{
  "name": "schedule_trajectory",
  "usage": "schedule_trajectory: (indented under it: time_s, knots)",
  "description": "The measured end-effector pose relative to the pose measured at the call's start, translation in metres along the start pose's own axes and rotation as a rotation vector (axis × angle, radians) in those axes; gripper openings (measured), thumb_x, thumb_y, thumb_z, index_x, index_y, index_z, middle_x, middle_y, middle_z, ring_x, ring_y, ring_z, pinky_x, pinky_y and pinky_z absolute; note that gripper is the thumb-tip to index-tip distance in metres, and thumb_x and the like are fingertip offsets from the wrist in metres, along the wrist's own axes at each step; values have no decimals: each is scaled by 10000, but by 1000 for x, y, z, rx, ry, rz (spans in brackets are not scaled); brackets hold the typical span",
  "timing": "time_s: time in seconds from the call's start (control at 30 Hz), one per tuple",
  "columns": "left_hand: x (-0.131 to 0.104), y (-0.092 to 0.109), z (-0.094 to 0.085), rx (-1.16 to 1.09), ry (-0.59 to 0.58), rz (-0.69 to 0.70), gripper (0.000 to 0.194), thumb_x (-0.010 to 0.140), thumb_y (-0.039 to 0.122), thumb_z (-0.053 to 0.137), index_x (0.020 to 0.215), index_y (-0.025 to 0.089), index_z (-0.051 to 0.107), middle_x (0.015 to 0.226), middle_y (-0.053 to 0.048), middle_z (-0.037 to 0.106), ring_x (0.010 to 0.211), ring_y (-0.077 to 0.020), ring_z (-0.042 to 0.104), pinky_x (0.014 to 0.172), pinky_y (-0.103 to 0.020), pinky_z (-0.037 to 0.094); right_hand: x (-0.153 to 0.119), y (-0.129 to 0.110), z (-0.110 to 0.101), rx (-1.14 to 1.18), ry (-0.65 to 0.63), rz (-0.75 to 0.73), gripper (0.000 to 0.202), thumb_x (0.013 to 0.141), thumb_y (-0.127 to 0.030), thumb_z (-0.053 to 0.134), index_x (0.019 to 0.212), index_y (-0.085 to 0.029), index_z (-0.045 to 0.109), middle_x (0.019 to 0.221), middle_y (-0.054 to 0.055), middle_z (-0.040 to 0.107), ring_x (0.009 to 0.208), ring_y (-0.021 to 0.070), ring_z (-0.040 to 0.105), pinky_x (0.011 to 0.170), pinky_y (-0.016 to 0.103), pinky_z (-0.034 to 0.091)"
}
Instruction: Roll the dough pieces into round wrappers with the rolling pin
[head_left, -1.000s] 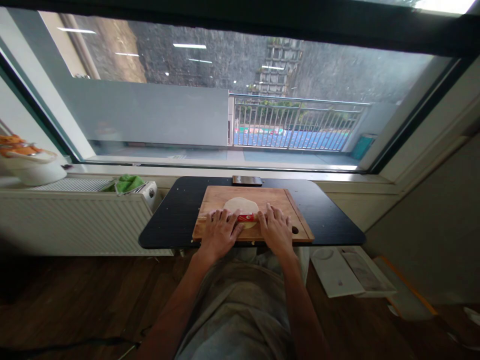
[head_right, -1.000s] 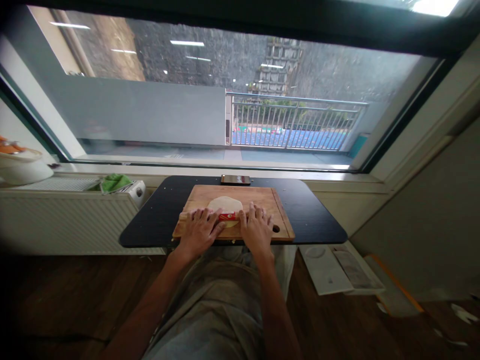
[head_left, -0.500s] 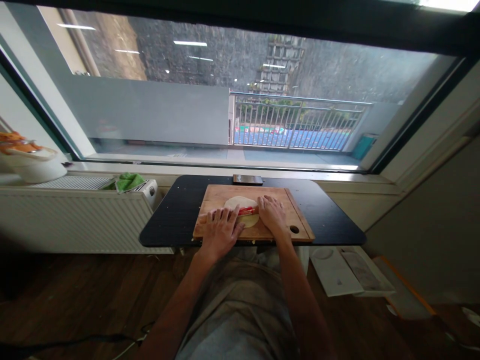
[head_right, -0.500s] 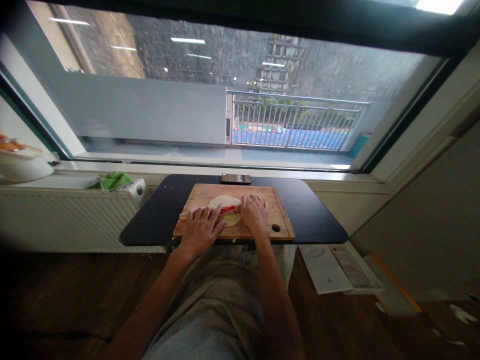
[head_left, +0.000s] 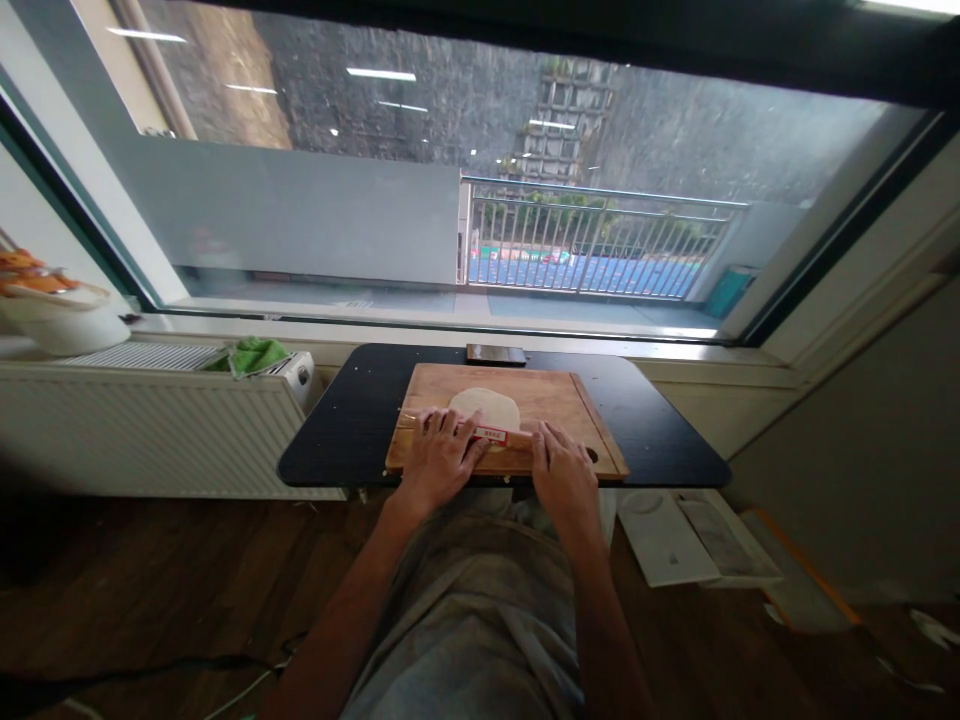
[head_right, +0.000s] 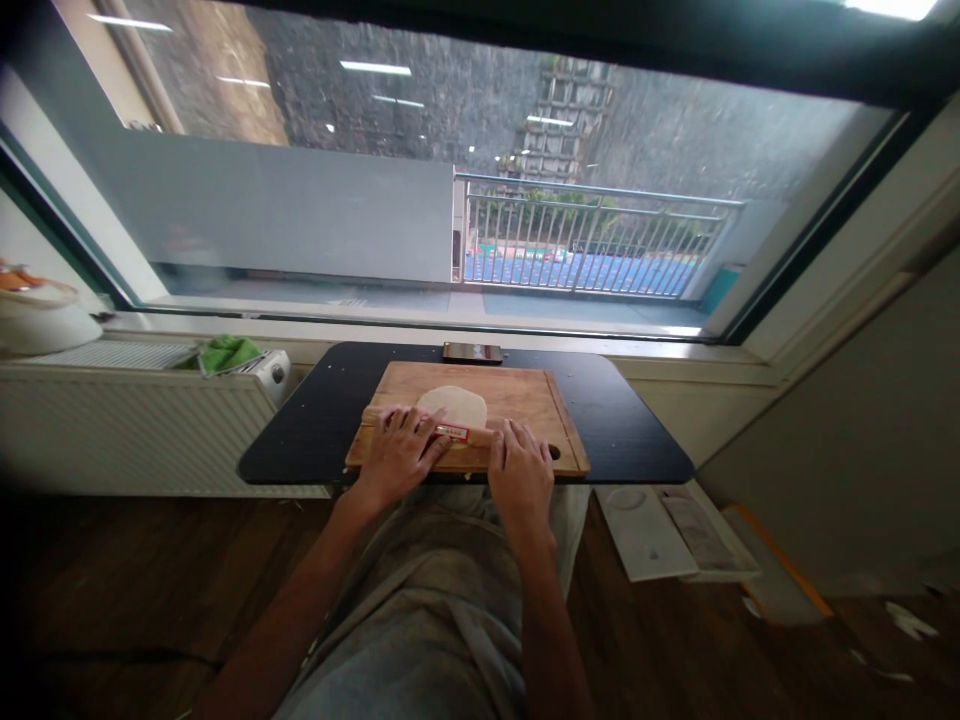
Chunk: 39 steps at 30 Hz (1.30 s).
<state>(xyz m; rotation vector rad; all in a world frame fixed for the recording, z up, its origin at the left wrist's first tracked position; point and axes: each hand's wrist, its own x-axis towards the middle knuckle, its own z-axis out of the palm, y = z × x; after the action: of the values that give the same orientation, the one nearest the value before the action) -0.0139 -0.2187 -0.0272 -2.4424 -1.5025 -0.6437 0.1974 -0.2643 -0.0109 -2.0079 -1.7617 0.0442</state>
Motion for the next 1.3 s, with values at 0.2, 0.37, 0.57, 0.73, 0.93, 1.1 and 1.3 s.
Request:
schedule_trajectory:
  time_s: [0.2, 0.37, 0.57, 0.73, 0.93, 1.1, 1.3]
  knots:
    - [0, 3, -3, 14, -7, -26, 552, 1146, 535, 374, 1615, 316, 569, 1429, -132, 674, 1280, -328, 575, 1172, -535, 382, 24, -15, -3, -88, -77, 45, 582, 1174, -377, 241, 1593, -234, 618, 1745, 97, 487, 1673, 349, 329, 1330, 694, 238]
    - [-1, 6, -4, 22, -25, -44, 563, 1141, 553, 367, 1603, 312, 582, 1447, -143, 669, 1253, -347, 583, 1119, -552, 412, 54, -14, 0, -140, -84, -30, 553, 1179, -373, 257, 1487, -289, 708, 1724, 79, 522, 1667, 355, 333, 1325, 737, 197]
    - [-3, 7, -3, 33, -15, -33, 528, 1146, 536, 380, 1560, 302, 609, 1400, -136, 680, 1227, -332, 584, 1117, -536, 411, 45, -11, 0, -73, -76, -24, 550, 1185, -359, 246, 1487, -280, 698, 1686, 66, 572, 1645, 299, 384, 1346, 668, 220]
    - [-2, 4, -3, -1, 3, -23, 486, 1139, 554, 404, 1447, 298, 680, 1342, -125, 691, 1243, -322, 573, 1163, -530, 390, 13, -1, 3, -6, -57, 1, 579, 1175, -337, 227, 1557, -226, 648, 1701, 96, 548, 1663, 267, 364, 1353, 607, 250]
    - [-2, 4, 0, 2, 14, -23, 482, 1147, 523, 389, 1466, 305, 678, 1370, -118, 691, 1259, -316, 571, 1181, -524, 379, 6, 3, 3, 5, -64, -3, 584, 1167, -339, 225, 1530, -243, 673, 1672, 98, 582, 1661, 275, 372, 1354, 645, 223]
    - [-1, 2, 0, -8, 7, -20, 503, 1163, 475, 332, 1515, 308, 650, 1438, -112, 688, 1283, -307, 580, 1178, -519, 381, 23, -3, -3, -69, -92, -12, 576, 1177, -328, 227, 1481, -196, 697, 1710, 126, 532, 1670, 293, 352, 1360, 647, 199]
    - [22, -28, 3, -40, -67, 31, 501, 1166, 444, 314, 1500, 300, 659, 1523, -75, 681, 1343, -285, 589, 1164, -484, 411, 61, -4, -7, -159, -137, -73, 519, 1168, -275, 263, 1460, -230, 691, 1654, 129, 595, 1640, 305, 389, 1340, 653, 233]
